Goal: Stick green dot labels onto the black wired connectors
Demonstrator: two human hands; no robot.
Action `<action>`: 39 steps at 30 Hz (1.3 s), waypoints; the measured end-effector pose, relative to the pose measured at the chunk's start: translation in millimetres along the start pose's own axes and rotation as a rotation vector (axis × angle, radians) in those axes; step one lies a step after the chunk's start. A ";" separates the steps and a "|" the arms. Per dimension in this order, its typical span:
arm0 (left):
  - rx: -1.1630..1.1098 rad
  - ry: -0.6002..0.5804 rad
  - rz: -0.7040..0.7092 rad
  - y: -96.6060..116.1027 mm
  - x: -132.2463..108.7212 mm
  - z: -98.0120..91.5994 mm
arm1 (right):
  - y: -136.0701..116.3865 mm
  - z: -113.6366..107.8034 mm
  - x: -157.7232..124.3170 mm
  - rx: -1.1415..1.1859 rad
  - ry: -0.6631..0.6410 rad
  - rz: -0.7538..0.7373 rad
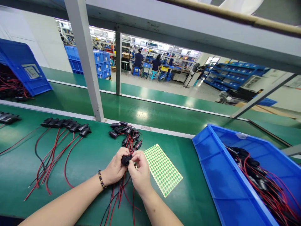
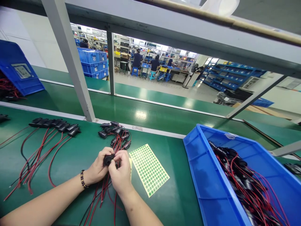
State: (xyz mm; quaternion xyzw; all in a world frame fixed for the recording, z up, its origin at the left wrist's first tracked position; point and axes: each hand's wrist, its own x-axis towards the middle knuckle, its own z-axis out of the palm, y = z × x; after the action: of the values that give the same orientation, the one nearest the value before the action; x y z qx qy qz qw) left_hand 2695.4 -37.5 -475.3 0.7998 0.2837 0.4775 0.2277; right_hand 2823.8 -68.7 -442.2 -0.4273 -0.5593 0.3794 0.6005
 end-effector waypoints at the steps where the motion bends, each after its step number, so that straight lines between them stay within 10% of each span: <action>1: 0.014 -0.005 0.014 -0.5 0.8 -0.9 | 0.6 -0.4 1.6 0.071 -0.014 0.068; 9: -0.059 -0.011 -0.138 -2.7 2.2 -5.5 | 0.0 -9.3 12.3 0.369 -0.202 0.243; 31: 0.189 -0.199 -0.150 2.7 12.1 -13.6 | 18.5 -5.8 17.6 0.277 -0.104 0.352; 39: 0.776 0.009 -0.568 -34.6 21.9 -90.5 | 14.7 -13.0 21.4 0.248 0.003 0.298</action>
State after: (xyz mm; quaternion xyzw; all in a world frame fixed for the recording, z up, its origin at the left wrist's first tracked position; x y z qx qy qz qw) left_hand 2614.9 11.1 -443.5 0.7145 0.6491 0.2590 0.0327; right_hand 2838.9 -44.8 -448.7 -0.4287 -0.4379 0.5293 0.5867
